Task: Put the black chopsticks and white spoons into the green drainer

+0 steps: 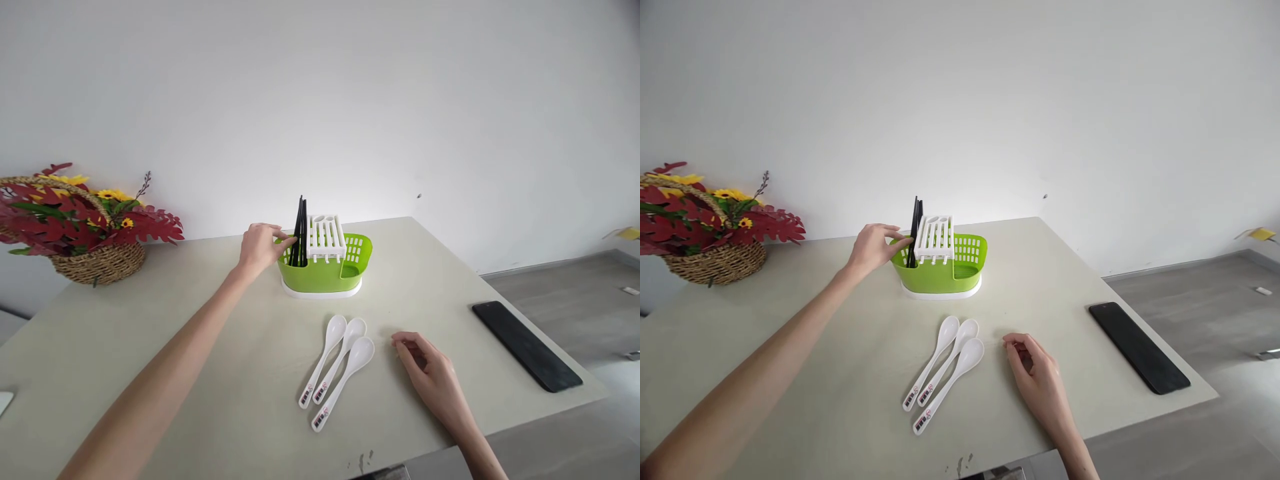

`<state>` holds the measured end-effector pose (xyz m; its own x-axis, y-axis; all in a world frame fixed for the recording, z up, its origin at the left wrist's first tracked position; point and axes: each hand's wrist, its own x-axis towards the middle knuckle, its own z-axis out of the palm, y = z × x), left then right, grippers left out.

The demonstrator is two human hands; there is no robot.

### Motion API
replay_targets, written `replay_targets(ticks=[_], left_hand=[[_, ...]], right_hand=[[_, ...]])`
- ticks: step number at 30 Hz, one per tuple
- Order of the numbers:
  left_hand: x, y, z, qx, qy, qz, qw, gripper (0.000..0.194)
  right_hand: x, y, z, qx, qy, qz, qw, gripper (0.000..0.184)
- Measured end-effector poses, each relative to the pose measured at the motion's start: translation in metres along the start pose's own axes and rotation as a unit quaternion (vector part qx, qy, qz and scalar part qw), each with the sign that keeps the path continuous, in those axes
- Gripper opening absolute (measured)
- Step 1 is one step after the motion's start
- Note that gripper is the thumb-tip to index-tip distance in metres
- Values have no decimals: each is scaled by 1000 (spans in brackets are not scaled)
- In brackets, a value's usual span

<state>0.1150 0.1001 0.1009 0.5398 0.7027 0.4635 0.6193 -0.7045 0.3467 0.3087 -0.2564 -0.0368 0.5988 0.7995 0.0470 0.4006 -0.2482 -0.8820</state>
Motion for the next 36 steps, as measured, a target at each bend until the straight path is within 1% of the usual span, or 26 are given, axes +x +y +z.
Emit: replay_targets(ticks=[3, 5, 6, 8, 9, 10, 11, 12, 13, 15, 17, 20, 23, 26, 30, 33, 36], left_hand=[[-8, 5, -2, -62, 93, 16, 994, 31], [-15, 2, -1, -133, 166, -8, 977, 29], [-19, -1, 1, -179, 205, -36, 962, 28], [-29, -10, 6, -277, 271, -112, 915, 28], [-35, -16, 8, -321, 293, -152, 888, 28], [-43, -21, 11, -360, 301, -186, 863, 28], [-51, -25, 15, -392, 292, -210, 847, 29], [-61, -28, 18, -416, 263, -224, 841, 31], [-72, -30, 21, -434, 216, -229, 844, 31], [-95, -27, 28, -440, 107, -235, 860, 33], [-117, -19, 34, -431, 23, -247, 867, 33], [-139, -4, 40, -414, -55, -225, 880, 36], [-150, 5, 42, -412, -116, -182, 885, 41], [-153, 9, 40, -407, -142, -158, 888, 43], [-154, 10, 38, -414, -144, -163, 884, 44], [-155, 10, 38, -402, -148, -154, 890, 43], [-157, 10, 40, -384, -155, -137, 900, 43]], right_hand=[[0, -2, -1, -1, -4, 7, 1000, 36], [0, -3, -1, -2, -4, 12, 1000, 35], [0, -2, -1, -2, -4, 14, 1000, 35], [0, -2, -1, -3, -4, 17, 1000, 35], [0, -2, -1, -5, -4, 17, 1000, 35], [-1, -2, -1, -6, -4, 18, 1000, 35], [-1, -2, -1, -7, -3, 18, 1000, 35], [-1, -2, -1, -9, -1, 17, 1000, 35], [-1, -2, 0, -10, 0, 17, 1000, 35], [0, -4, 0, -13, 3, 14, 1000, 35], [-1, -6, 0, -21, -1, 13, 1000, 37], [-2, -10, 2, -33, -17, 20, 999, 41], [-6, -16, 10, -30, -31, 31, 999, 45], [-9, -24, 23, -40, -48, 43, 997, 47], [-11, -32, 38, -92, -56, 45, 993, 47], [-12, -33, 42, -105, -57, 46, 992, 48], [-13, -31, 41, -75, -60, 54, 994, 49]])
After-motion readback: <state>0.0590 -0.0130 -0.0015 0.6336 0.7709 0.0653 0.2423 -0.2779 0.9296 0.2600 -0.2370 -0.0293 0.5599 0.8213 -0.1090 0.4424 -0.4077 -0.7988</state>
